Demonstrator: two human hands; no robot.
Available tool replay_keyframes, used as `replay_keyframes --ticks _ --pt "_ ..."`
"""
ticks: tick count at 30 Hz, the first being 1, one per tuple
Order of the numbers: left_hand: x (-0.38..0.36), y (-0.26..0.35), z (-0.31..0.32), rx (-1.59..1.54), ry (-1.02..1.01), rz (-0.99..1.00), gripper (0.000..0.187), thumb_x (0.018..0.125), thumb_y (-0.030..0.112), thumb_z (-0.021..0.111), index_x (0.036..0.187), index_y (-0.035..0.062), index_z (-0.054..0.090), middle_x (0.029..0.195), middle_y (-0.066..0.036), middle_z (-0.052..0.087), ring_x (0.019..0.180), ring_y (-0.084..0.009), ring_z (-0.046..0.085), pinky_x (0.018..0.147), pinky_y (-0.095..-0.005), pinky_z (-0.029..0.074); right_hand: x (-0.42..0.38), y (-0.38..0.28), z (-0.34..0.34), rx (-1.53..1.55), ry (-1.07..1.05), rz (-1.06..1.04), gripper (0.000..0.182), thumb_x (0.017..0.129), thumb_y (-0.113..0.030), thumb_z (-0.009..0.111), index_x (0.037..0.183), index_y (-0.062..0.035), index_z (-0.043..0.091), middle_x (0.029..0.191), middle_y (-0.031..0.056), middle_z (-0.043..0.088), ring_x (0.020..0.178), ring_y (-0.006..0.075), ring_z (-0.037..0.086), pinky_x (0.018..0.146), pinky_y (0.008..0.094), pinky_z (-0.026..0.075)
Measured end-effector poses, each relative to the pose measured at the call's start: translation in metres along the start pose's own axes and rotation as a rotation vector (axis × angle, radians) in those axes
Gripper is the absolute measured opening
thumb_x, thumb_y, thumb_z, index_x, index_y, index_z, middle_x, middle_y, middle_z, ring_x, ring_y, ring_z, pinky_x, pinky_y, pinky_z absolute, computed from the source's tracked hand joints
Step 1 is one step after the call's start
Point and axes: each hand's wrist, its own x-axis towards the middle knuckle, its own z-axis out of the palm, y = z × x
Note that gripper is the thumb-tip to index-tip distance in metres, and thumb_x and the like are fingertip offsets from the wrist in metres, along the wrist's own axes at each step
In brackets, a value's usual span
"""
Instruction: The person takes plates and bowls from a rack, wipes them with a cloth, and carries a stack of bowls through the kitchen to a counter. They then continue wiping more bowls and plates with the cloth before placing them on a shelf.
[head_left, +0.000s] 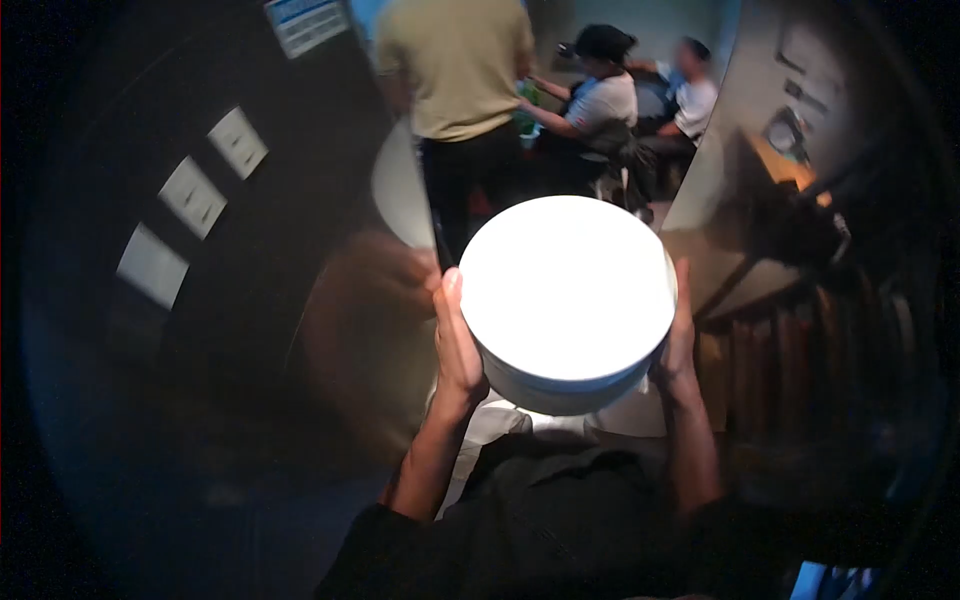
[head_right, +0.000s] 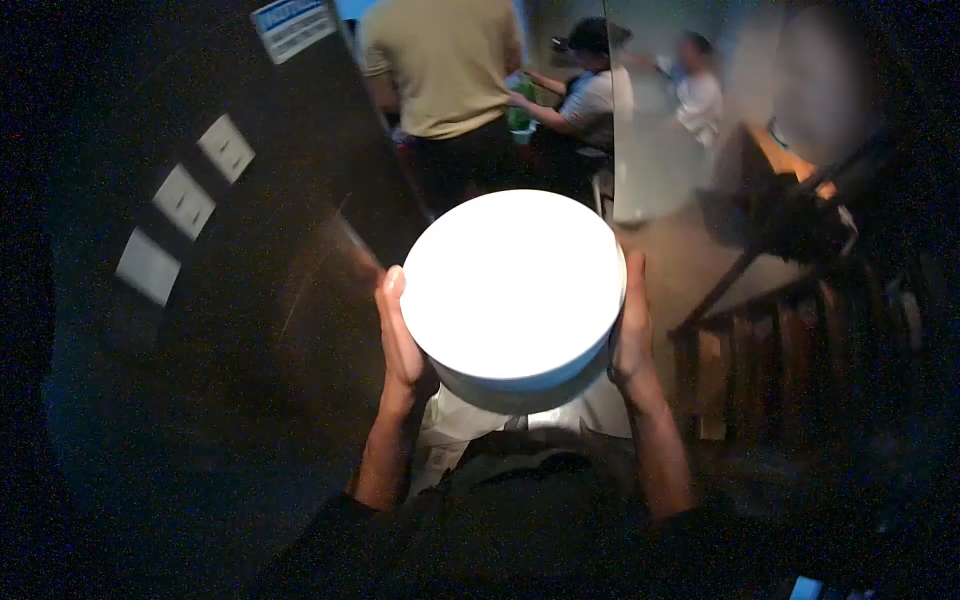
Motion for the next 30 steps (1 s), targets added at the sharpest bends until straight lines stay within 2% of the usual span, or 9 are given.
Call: replay_keyframes --ticks 2,3,5,9,15,19,22,25,30 --pt "0.024 0.006 0.022 0.087 -0.127 0.098 0.040 0.101 0.043 0.031 0.080 0.0107 0.040 0.077 0.002 0.039 0.075 -0.0090 0.042 0.070 -0.0265 0.038 0.024 0.018 -0.024 -0.241 0.082 -0.231 0.071 0.103 -0.052 0.019 0.143 0.0031 0.037 0.144 0.0192 0.041 0.132 0.0241 0.039 0.111 0.0369 0.029" --pt "0.037 -0.003 0.033 0.083 -0.114 0.110 0.039 0.102 0.041 0.029 0.078 0.0111 0.037 0.075 0.002 0.036 0.073 -0.0080 0.039 0.068 -0.0258 0.037 0.032 0.004 -0.028 -0.135 0.031 -0.052 0.071 0.102 -0.053 0.020 0.145 0.0020 0.033 0.147 0.0191 0.036 0.134 0.0254 0.036 0.112 0.0378 0.026" --pt "0.068 -0.019 0.037 0.164 -0.297 0.142 0.047 0.105 0.043 0.022 0.094 0.0054 0.049 0.090 0.000 0.047 0.086 -0.0100 0.044 0.083 -0.0270 0.039 0.052 0.008 -0.032 -0.088 0.319 -0.017 0.070 0.102 -0.053 0.023 0.139 0.0032 0.042 0.137 0.0168 0.049 0.126 0.0230 0.048 0.105 0.0311 0.036" --pt "0.117 -0.043 0.073 -0.171 -0.407 -0.066 0.043 0.105 0.042 0.023 0.088 0.0093 0.044 0.086 0.002 0.045 0.081 -0.0082 0.042 0.079 -0.0256 0.038 0.089 0.006 -0.049 0.011 0.245 0.094 0.076 0.100 -0.059 0.022 0.143 0.0008 0.039 0.140 0.0167 0.045 0.130 0.0239 0.040 0.110 0.0344 0.027" --pt "0.156 -0.059 0.147 -0.228 -0.371 -0.321 0.061 0.096 0.055 0.040 0.120 0.0002 0.056 0.111 -0.013 0.062 0.101 -0.0211 0.057 0.090 -0.0345 0.043 0.152 0.045 -0.101 0.084 0.348 0.049 0.076 0.101 -0.058 0.021 0.141 0.0031 0.040 0.140 0.0176 0.045 0.130 0.0225 0.042 0.110 0.0325 0.029" --pt "0.187 -0.099 0.187 -0.203 -0.369 -0.360 0.070 0.095 0.059 0.038 0.124 -0.0030 0.053 0.114 -0.018 0.060 0.103 -0.0242 0.057 0.090 -0.0346 0.045 0.199 0.054 -0.133 0.046 0.360 0.069 0.071 0.102 -0.054 0.022 0.139 0.0028 0.043 0.136 0.0180 0.049 0.126 0.0230 0.047 0.107 0.0329 0.034" --pt "0.203 -0.113 0.218 -0.116 -0.297 -0.302 0.070 0.099 0.056 0.031 0.114 -0.0055 0.061 0.101 -0.013 0.067 0.093 -0.0165 0.061 0.085 -0.0280 0.046 0.242 0.050 -0.150 -0.047 0.322 0.057 0.068 0.103 -0.052 0.022 0.136 0.0019 0.045 0.128 0.0175 0.055 0.120 0.0238 0.053 0.103 0.0346 0.039" --pt "0.225 -0.137 0.236 0.007 -0.232 -0.248 0.071 0.099 0.054 0.032 0.123 -0.0095 0.052 0.114 -0.019 0.062 0.109 -0.0220 0.055 0.098 -0.0317 0.039 0.279 0.050 -0.173 -0.072 0.269 0.062 0.068 0.103 -0.053 0.022 0.137 0.0017 0.044 0.128 0.0172 0.055 0.120 0.0231 0.053 0.102 0.0342 0.041" --pt "0.265 -0.160 0.247 -0.063 -0.147 -0.294 0.065 0.100 0.047 0.034 0.127 -0.0108 0.048 0.127 -0.021 0.054 0.121 -0.0258 0.048 0.104 -0.0321 0.033 0.333 0.066 -0.184 -0.048 0.215 0.087 0.066 0.103 -0.051 0.021 0.136 0.0017 0.044 0.126 0.0163 0.055 0.117 0.0216 0.054 0.100 0.0330 0.042"
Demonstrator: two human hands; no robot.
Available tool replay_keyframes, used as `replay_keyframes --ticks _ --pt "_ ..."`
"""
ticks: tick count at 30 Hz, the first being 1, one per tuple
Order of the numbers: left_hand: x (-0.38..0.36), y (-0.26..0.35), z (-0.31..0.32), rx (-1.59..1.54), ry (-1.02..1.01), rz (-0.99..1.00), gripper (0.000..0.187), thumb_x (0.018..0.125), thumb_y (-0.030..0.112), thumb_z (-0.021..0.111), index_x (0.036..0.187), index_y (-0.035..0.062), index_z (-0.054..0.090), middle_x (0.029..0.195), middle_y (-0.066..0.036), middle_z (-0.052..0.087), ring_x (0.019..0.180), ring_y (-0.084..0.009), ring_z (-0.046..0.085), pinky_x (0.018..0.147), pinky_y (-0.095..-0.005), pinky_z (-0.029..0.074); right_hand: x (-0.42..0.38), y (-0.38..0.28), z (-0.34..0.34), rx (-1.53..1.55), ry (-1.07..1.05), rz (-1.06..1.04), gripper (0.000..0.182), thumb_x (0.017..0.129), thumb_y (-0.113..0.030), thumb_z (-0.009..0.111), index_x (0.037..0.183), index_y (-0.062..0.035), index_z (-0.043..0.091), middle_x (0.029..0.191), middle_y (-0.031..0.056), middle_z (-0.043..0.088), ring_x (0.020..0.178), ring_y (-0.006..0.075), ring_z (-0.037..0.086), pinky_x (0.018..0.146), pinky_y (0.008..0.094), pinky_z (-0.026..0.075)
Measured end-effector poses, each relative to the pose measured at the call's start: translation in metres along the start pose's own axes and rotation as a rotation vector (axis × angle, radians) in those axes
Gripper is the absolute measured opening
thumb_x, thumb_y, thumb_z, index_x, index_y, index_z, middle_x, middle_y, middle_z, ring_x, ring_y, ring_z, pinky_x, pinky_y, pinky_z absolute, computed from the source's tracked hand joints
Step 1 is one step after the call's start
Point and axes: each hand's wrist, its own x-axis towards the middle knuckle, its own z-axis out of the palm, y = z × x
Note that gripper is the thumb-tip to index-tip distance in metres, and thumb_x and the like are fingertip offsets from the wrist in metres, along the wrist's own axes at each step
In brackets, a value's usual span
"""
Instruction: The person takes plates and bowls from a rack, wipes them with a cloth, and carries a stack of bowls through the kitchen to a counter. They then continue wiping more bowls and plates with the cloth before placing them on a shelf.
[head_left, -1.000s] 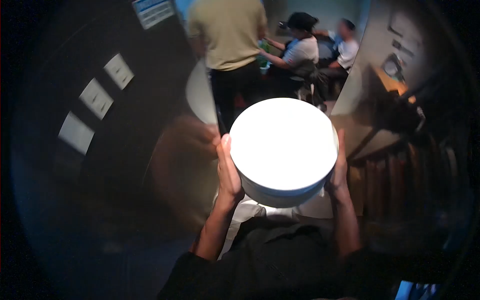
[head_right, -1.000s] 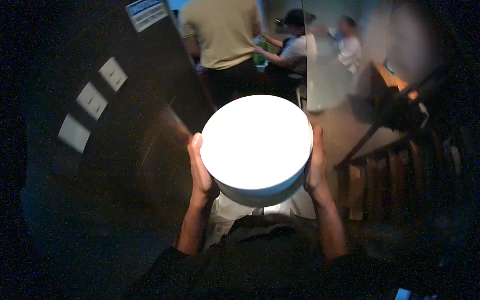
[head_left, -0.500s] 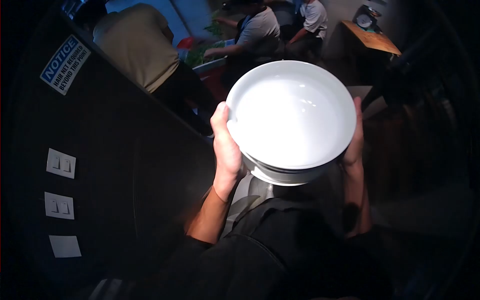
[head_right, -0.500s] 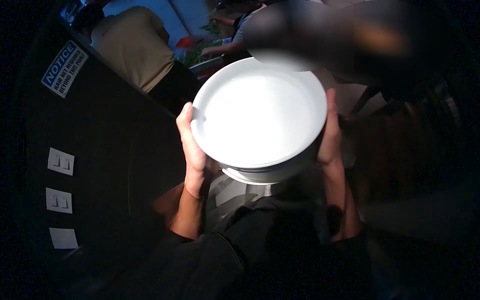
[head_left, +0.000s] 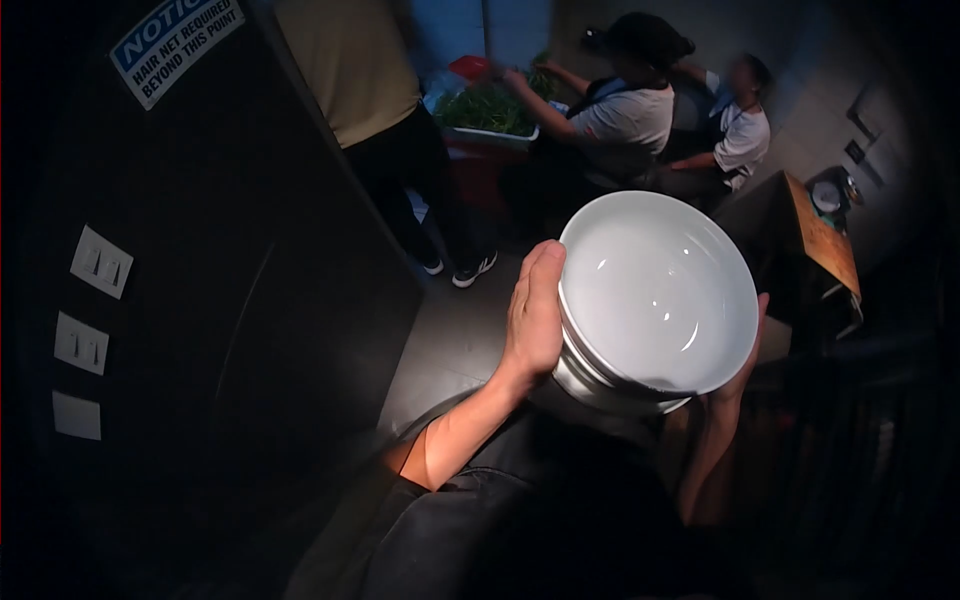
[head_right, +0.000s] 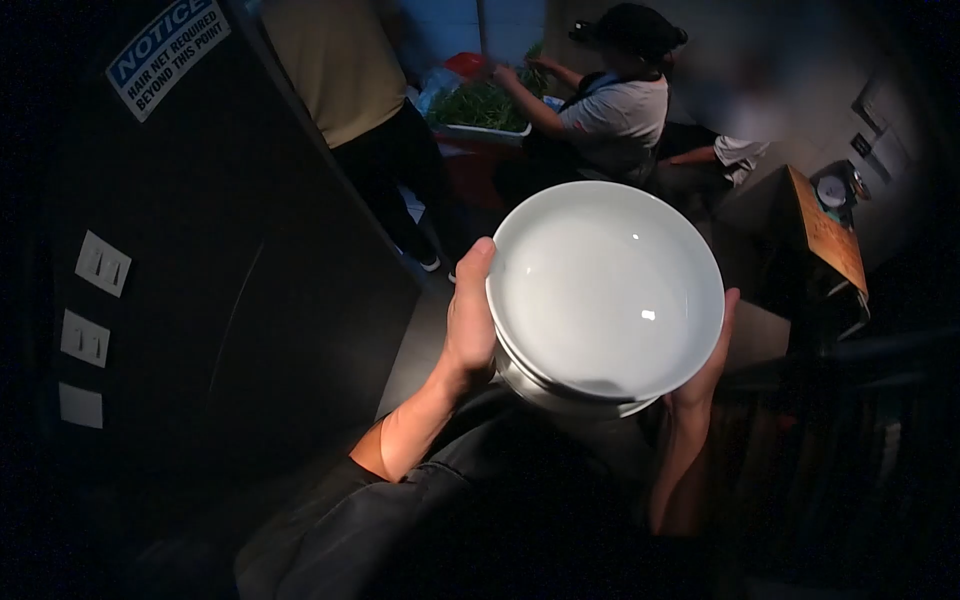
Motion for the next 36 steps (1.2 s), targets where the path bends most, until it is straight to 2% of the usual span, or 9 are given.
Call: replay_keyframes --ticks 5,8,10,13,15,19,25,29,36 --pt "0.050 0.009 0.001 -0.056 -0.025 0.020 0.062 0.100 0.044 0.034 0.129 -0.0100 0.047 0.134 -0.022 0.049 0.125 -0.0306 0.045 0.107 -0.0333 0.030 0.049 0.024 0.017 -0.070 -0.058 -0.084 0.066 0.104 -0.050 0.021 0.135 0.0023 0.045 0.125 0.0148 0.055 0.115 0.0199 0.054 0.100 0.0315 0.042" --pt "0.085 0.018 -0.014 0.021 -0.051 0.074 0.063 0.099 0.043 0.033 0.130 -0.0102 0.045 0.139 -0.023 0.043 0.128 -0.0342 0.042 0.108 -0.0353 0.029 0.080 0.062 0.017 0.000 -0.097 -0.144 0.058 0.104 -0.042 0.032 0.146 -0.0033 0.028 0.139 0.0120 0.046 0.123 0.0213 0.050 0.107 0.0350 0.038" --pt "0.107 0.027 -0.020 0.003 -0.093 0.081 0.065 0.098 0.045 0.034 0.131 -0.0102 0.044 0.139 -0.022 0.044 0.127 -0.0312 0.043 0.107 -0.0337 0.029 0.096 0.068 0.022 0.148 -0.171 -0.112 0.059 0.104 -0.039 0.037 0.151 -0.0062 0.024 0.143 0.0101 0.044 0.124 0.0204 0.049 0.109 0.0357 0.038" --pt "0.132 0.035 -0.035 0.075 -0.035 0.087 0.069 0.098 0.049 0.034 0.131 -0.0098 0.045 0.137 -0.020 0.045 0.124 -0.0259 0.045 0.105 -0.0317 0.031 0.125 0.074 0.049 0.280 -0.268 -0.052 0.057 0.103 -0.043 0.037 0.147 -0.0069 0.033 0.135 0.0084 0.050 0.115 0.0155 0.055 0.104 0.0322 0.042" --pt "0.147 0.039 -0.045 0.108 0.003 0.100 0.069 0.098 0.050 0.034 0.131 -0.0093 0.045 0.135 -0.020 0.047 0.122 -0.0237 0.047 0.104 -0.0311 0.032 0.134 0.083 0.069 0.050 -0.152 -0.220 0.056 0.103 -0.045 0.037 0.145 -0.0081 0.038 0.130 0.0072 0.053 0.110 0.0130 0.057 0.101 0.0307 0.044" --pt "0.162 0.047 -0.049 0.027 0.090 0.065 0.064 0.100 0.046 0.032 0.132 -0.0077 0.045 0.129 -0.018 0.053 0.119 -0.0222 0.049 0.103 -0.0311 0.033 0.156 0.062 0.116 -0.009 -0.123 -0.038 0.067 0.103 -0.054 0.023 0.125 0.0019 0.054 0.109 0.0132 0.062 0.100 0.0168 0.060 0.088 0.0286 0.048" --pt "0.180 0.041 -0.042 -0.008 0.239 0.106 0.058 0.101 0.041 0.032 0.132 -0.0061 0.046 0.126 -0.016 0.055 0.119 -0.0206 0.049 0.103 -0.0314 0.034 0.209 0.071 0.139 0.056 -0.247 0.033 0.067 0.102 -0.055 0.027 0.128 -0.0001 0.053 0.111 0.0136 0.062 0.101 0.0179 0.060 0.089 0.0300 0.047" --pt "0.191 0.024 -0.012 0.027 0.441 0.166 0.068 0.097 0.056 0.033 0.121 -0.0046 0.054 0.111 -0.019 0.061 0.099 -0.0222 0.060 0.086 -0.0324 0.047 0.260 0.091 0.125 0.363 -0.544 0.198 0.064 0.102 -0.053 0.029 0.129 -0.0006 0.052 0.114 0.0126 0.061 0.104 0.0174 0.059 0.090 0.0307 0.046" --pt "0.192 0.004 0.077 0.030 0.638 0.215 0.073 0.096 0.059 0.030 0.120 -0.0061 0.053 0.110 -0.022 0.061 0.099 -0.0237 0.062 0.083 -0.0330 0.050 0.332 0.096 0.089 0.332 -0.670 0.394 0.062 0.101 -0.054 0.033 0.129 -0.0024 0.053 0.120 0.0107 0.060 0.107 0.0188 0.059 0.092 0.0319 0.046"
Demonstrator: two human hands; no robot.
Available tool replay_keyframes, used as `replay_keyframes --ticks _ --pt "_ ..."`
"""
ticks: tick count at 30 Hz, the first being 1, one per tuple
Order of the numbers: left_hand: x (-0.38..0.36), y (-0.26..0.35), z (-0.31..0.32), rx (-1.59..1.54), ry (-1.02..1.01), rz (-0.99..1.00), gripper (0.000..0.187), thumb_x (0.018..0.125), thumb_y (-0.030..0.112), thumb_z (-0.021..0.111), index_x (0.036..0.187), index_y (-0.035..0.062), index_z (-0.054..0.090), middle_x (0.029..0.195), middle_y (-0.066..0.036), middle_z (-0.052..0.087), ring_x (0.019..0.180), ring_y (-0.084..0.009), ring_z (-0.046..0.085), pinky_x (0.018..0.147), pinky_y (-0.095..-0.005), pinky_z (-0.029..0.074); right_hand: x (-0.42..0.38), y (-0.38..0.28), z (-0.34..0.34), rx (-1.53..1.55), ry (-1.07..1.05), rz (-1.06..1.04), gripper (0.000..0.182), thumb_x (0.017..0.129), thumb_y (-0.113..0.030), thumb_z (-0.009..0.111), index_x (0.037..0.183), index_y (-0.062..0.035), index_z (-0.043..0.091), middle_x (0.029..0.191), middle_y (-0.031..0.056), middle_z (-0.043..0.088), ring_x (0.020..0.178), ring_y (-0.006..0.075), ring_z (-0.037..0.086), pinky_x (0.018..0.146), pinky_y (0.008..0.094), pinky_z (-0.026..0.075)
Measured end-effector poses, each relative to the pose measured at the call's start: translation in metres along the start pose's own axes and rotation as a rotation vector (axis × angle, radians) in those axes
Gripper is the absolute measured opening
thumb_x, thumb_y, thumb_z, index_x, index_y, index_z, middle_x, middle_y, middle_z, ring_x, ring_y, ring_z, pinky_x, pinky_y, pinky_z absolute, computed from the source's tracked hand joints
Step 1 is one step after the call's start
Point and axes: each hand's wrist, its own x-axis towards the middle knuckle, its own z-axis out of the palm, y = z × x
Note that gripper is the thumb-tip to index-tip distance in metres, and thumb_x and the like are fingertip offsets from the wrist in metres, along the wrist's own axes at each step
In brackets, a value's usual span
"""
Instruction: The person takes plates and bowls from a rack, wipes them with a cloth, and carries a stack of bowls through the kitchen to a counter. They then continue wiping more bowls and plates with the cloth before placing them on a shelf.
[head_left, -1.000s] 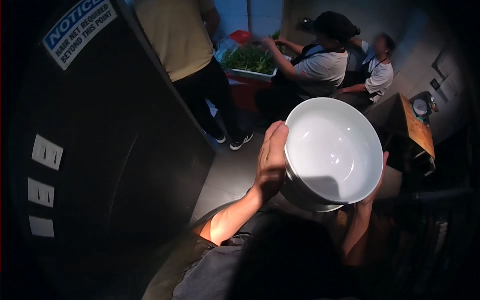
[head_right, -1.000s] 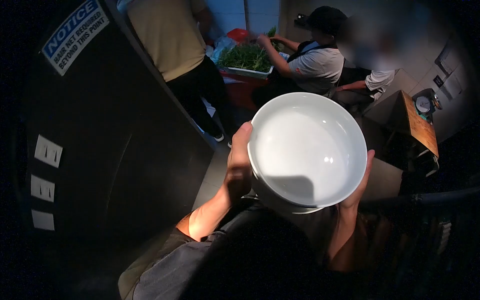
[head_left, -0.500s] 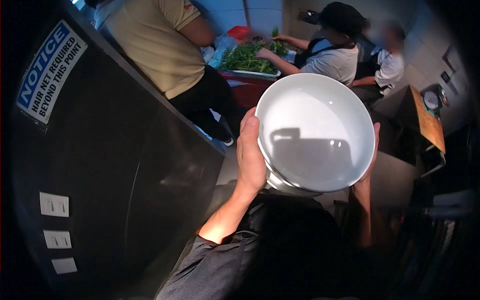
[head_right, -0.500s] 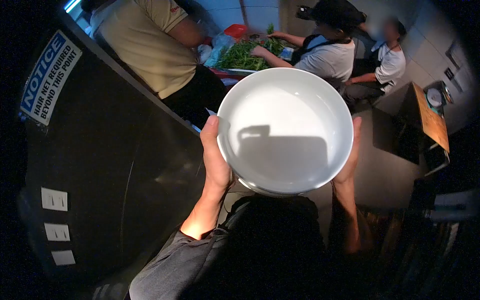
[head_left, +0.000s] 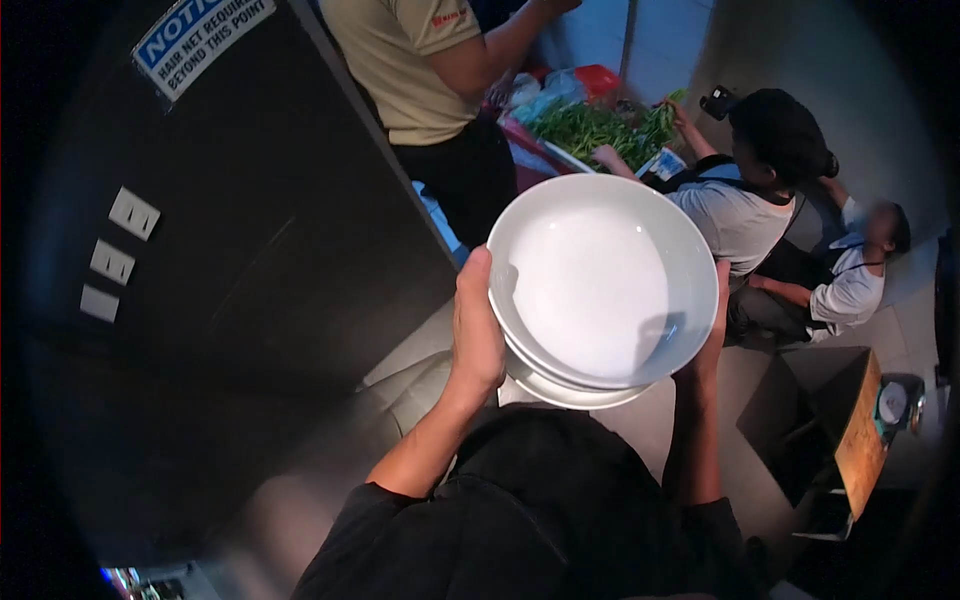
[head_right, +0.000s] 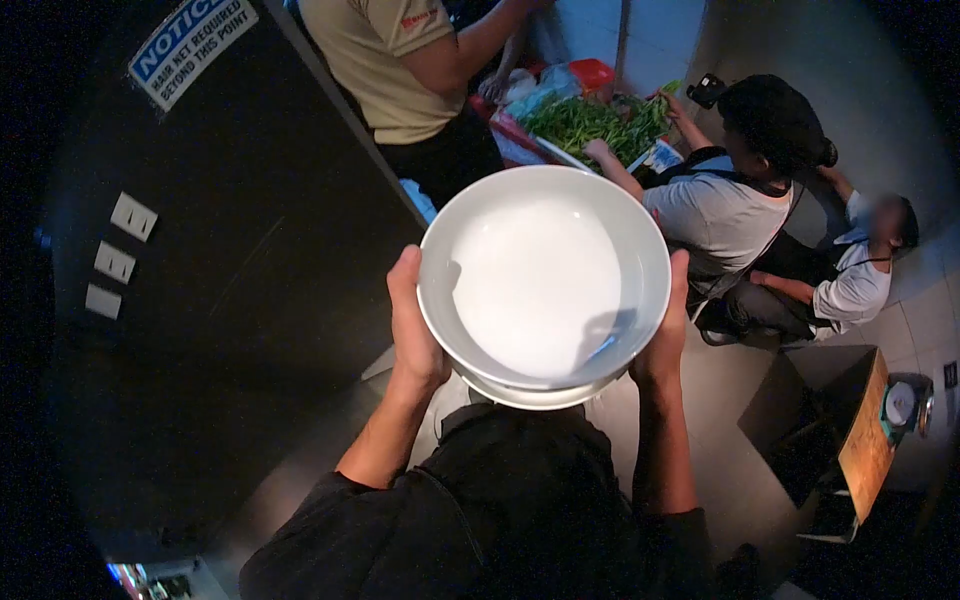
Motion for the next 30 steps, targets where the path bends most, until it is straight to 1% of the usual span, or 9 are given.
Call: replay_keyframes --ticks 8,14,17,18,21,22,25,27,30 --pt "-0.039 -0.005 0.035 -0.040 0.221 0.037 0.077 0.094 0.062 0.031 0.125 -0.0053 0.051 0.114 -0.023 0.060 0.104 -0.0258 0.060 0.086 -0.0351 0.049 0.016 -0.014 -0.017 0.040 -0.124 0.142 0.063 0.101 -0.054 0.032 0.130 -0.0017 0.052 0.121 0.0112 0.060 0.103 0.0190 0.062 0.089 0.0304 0.049" --pt "-0.056 0.011 0.058 -0.057 0.207 0.031 0.078 0.094 0.063 0.031 0.126 -0.0054 0.052 0.114 -0.022 0.060 0.106 -0.0253 0.060 0.089 -0.0346 0.048 0.016 -0.025 -0.030 0.017 -0.184 0.066 0.063 0.101 -0.054 0.035 0.132 -0.0009 0.050 0.123 0.0105 0.059 0.110 0.0185 0.058 0.095 0.0301 0.045" --pt "-0.051 -0.002 0.058 -0.008 0.208 0.104 0.079 0.093 0.064 0.031 0.126 -0.0053 0.052 0.113 -0.023 0.061 0.104 -0.0256 0.061 0.088 -0.0339 0.048 0.020 -0.027 -0.037 0.059 -0.087 0.028 0.063 0.101 -0.053 0.036 0.132 -0.0009 0.050 0.123 0.0103 0.059 0.111 0.0188 0.057 0.097 0.0302 0.044" --pt "-0.051 -0.004 0.057 0.005 0.163 0.106 0.080 0.093 0.064 0.032 0.128 -0.0055 0.051 0.113 -0.024 0.061 0.103 -0.0263 0.062 0.086 -0.0336 0.049 0.012 -0.039 -0.039 0.035 -0.168 0.062 0.063 0.101 -0.053 0.036 0.133 -0.0006 0.049 0.123 0.0107 0.059 0.110 0.0188 0.058 0.097 0.0305 0.044" --pt "-0.055 0.002 0.064 0.026 0.108 0.047 0.081 0.093 0.065 0.032 0.128 -0.0054 0.050 0.114 -0.025 0.060 0.102 -0.0264 0.062 0.085 -0.0340 0.050 0.006 -0.050 -0.046 -0.004 -0.184 0.052 0.064 0.101 -0.053 0.035 0.135 -0.0002 0.047 0.125 0.0107 0.058 0.111 0.0180 0.057 0.097 0.0310 0.044" --pt "-0.056 0.003 0.068 0.014 0.092 0.069 0.080 0.092 0.065 0.031 0.127 -0.0050 0.051 0.113 -0.025 0.060 0.100 -0.0264 0.063 0.084 -0.0343 0.050 0.005 -0.050 -0.043 -0.008 -0.098 0.032 0.068 0.101 -0.056 0.031 0.132 0.0014 0.049 0.122 0.0138 0.058 0.111 0.0198 0.056 0.096 0.0295 0.042" --pt "-0.053 -0.002 0.074 -0.017 0.071 0.090 0.078 0.094 0.063 0.031 0.127 -0.0042 0.051 0.112 -0.022 0.061 0.100 -0.0247 0.063 0.084 -0.0335 0.050 0.002 -0.057 -0.048 -0.131 -0.070 0.007 0.069 0.100 -0.057 0.032 0.132 0.0015 0.049 0.121 0.0138 0.059 0.111 0.0201 0.056 0.096 0.0296 0.042" --pt "-0.053 -0.003 0.076 -0.033 0.028 0.085 0.075 0.095 0.061 0.030 0.126 -0.0030 0.051 0.113 -0.019 0.060 0.100 -0.0227 0.062 0.086 -0.0325 0.049 -0.002 -0.055 -0.057 -0.252 -0.031 -0.141 0.068 0.101 -0.056 0.032 0.132 0.0015 0.049 0.120 0.0135 0.059 0.110 0.0202 0.057 0.095 0.0296 0.043" --pt "-0.053 -0.005 0.081 -0.053 0.027 0.090 0.069 0.097 0.058 0.030 0.125 -0.0009 0.052 0.114 -0.015 0.060 0.102 -0.0197 0.060 0.088 -0.0310 0.047 -0.004 -0.055 -0.065 -0.197 -0.035 -0.122 0.065 0.101 -0.054 0.032 0.131 0.0013 0.050 0.120 0.0130 0.059 0.110 0.0199 0.057 0.095 0.0297 0.043"
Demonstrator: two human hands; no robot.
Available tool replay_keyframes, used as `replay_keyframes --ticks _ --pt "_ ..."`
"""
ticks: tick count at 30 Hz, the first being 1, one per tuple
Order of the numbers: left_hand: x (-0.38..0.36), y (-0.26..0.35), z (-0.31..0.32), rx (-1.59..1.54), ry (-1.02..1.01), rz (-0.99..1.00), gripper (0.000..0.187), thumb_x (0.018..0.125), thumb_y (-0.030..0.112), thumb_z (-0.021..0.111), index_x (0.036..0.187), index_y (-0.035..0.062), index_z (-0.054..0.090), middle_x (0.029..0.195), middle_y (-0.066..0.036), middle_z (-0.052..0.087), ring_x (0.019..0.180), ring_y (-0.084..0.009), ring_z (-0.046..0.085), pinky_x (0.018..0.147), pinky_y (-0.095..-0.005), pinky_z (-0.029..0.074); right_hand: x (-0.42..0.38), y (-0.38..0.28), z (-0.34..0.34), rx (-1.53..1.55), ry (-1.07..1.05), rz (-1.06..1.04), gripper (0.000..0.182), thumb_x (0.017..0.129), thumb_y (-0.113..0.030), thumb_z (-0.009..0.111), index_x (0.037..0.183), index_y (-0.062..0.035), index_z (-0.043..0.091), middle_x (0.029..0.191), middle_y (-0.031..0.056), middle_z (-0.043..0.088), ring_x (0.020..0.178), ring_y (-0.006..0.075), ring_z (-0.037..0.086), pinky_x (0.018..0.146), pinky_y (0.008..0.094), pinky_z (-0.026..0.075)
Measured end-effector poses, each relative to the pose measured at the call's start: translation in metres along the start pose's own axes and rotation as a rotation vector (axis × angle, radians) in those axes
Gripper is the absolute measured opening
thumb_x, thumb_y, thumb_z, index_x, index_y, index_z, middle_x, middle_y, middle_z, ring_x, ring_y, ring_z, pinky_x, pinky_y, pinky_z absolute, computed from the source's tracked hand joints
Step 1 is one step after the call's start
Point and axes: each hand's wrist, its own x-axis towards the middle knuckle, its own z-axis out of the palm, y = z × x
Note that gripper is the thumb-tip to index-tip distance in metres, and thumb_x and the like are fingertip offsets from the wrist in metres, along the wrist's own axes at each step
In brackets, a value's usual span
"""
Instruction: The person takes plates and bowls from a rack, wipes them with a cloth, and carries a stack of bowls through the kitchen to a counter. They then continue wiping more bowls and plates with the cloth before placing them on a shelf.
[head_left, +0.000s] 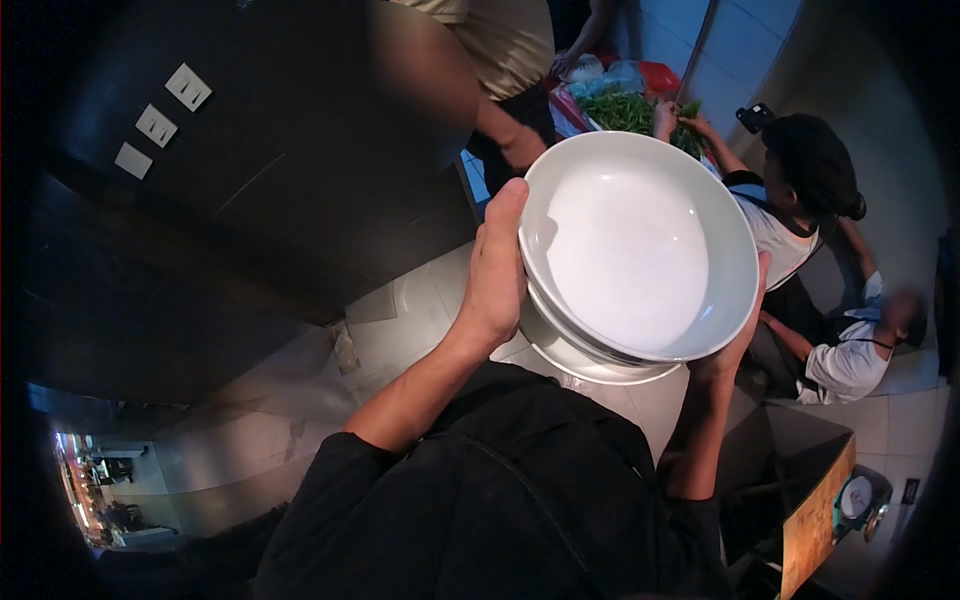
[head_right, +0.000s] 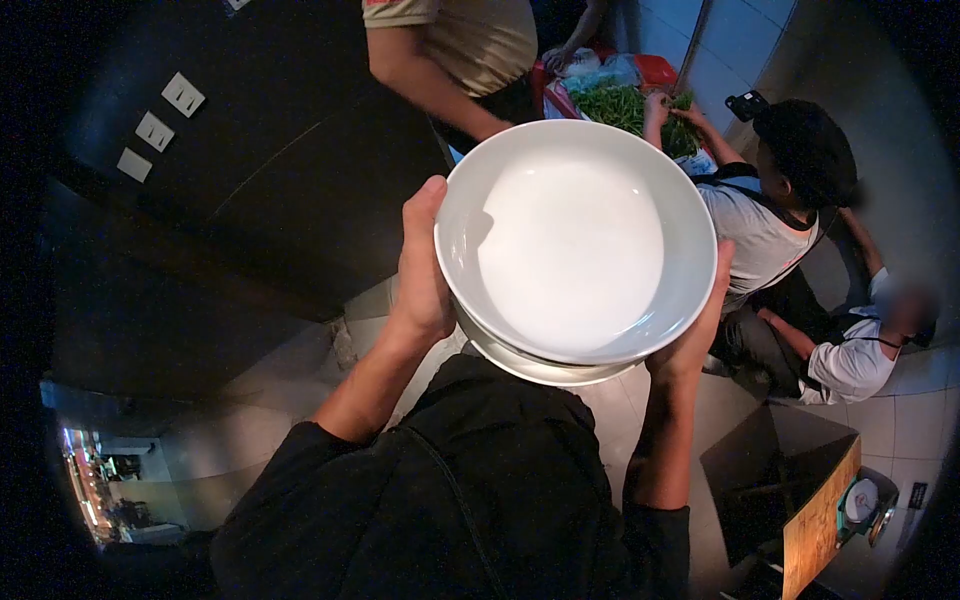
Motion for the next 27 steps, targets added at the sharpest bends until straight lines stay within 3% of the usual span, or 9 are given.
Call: replay_keyframes --ticks 7,11,14,16,17,19,22,25,27 --pt "0.008 -0.007 -0.006 0.005 -0.090 -0.060 0.062 0.098 0.056 0.032 0.119 0.0025 0.054 0.111 -0.010 0.060 0.102 -0.0151 0.056 0.090 -0.0297 0.044 -0.005 0.009 -0.016 0.299 -0.006 0.140 0.062 0.102 -0.052 0.033 0.131 0.0006 0.050 0.120 0.0112 0.059 0.110 0.0188 0.056 0.096 0.0295 0.043" --pt "0.019 -0.010 -0.011 0.084 -0.148 -0.082 0.063 0.098 0.056 0.032 0.119 0.0012 0.055 0.113 -0.012 0.060 0.103 -0.0161 0.056 0.091 -0.0310 0.044 -0.024 0.024 -0.026 0.182 0.283 -0.092 0.055 0.104 -0.042 0.035 0.145 -0.0038 0.035 0.136 0.0094 0.049 0.119 0.0195 0.051 0.103 0.0321 0.038" --pt "0.026 -0.025 -0.012 -0.013 -0.209 -0.128 0.063 0.098 0.055 0.033 0.122 0.0003 0.055 0.119 -0.015 0.059 0.105 -0.0178 0.057 0.094 -0.0316 0.043 -0.035 0.023 -0.029 0.115 0.186 -0.027 0.057 0.104 -0.045 0.033 0.140 -0.0009 0.041 0.131 0.0105 0.051 0.118 0.0187 0.051 0.102 0.0308 0.038" --pt "0.025 -0.034 -0.013 -0.053 -0.214 -0.137 0.056 0.101 0.047 0.034 0.118 -0.0019 0.054 0.115 -0.012 0.058 0.104 -0.0175 0.053 0.093 -0.0305 0.040 -0.037 0.037 -0.057 0.244 0.105 -0.002 0.055 0.104 -0.042 0.034 0.144 -0.0048 0.038 0.138 0.0086 0.047 0.123 0.0196 0.048 0.107 0.0335 0.036" --pt "0.028 -0.036 -0.015 -0.074 -0.218 -0.130 0.052 0.102 0.044 0.035 0.116 -0.0030 0.053 0.112 -0.011 0.057 0.103 -0.0173 0.051 0.093 -0.0299 0.039 -0.041 0.036 -0.050 0.155 0.182 -0.026 0.057 0.104 -0.045 0.033 0.142 -0.0022 0.039 0.135 0.0098 0.049 0.120 0.0197 0.050 0.104 0.0325 0.037" --pt "0.030 -0.053 -0.025 -0.030 -0.236 -0.154 0.053 0.102 0.042 0.034 0.120 -0.0042 0.052 0.116 -0.013 0.056 0.108 -0.0185 0.050 0.097 -0.0302 0.037 -0.055 0.035 -0.036 -0.022 0.344 -0.067 0.064 0.103 -0.050 0.030 0.138 0.0030 0.041 0.127 0.0121 0.053 0.116 0.0199 0.052 0.100 0.0306 0.040" --pt "0.031 -0.051 -0.021 -0.022 -0.267 -0.188 0.056 0.102 0.041 0.034 0.131 -0.0058 0.044 0.124 -0.014 0.053 0.118 -0.0192 0.047 0.102 -0.0307 0.034 -0.058 0.038 -0.048 0.185 0.210 0.031 0.061 0.102 -0.051 0.033 0.138 -0.0024 0.044 0.134 0.0103 0.051 0.121 0.0209 0.050 0.106 0.0346 0.036" --pt "0.031 -0.059 -0.017 -0.118 -0.312 -0.318 0.059 0.101 0.043 0.035 0.135 -0.0055 0.040 0.126 -0.014 0.052 0.119 -0.0192 0.046 0.103 -0.0312 0.034 -0.067 0.029 -0.040 0.035 0.227 0.064 0.067 0.104 -0.050 0.021 0.139 0.0033 0.040 0.126 0.0168 0.053 0.121 0.0242 0.050 0.105 0.0344 0.037" --pt "0.022 -0.060 -0.015 -0.113 -0.300 -0.356 0.060 0.100 0.044 0.035 0.135 -0.0052 0.040 0.126 -0.013 0.052 0.118 -0.0189 0.047 0.102 -0.0312 0.034 -0.074 0.051 -0.073 0.203 0.216 0.069 0.063 0.103 -0.050 0.029 0.141 -0.0005 0.039 0.134 0.0128 0.050 0.122 0.0226 0.049 0.106 0.0352 0.035"
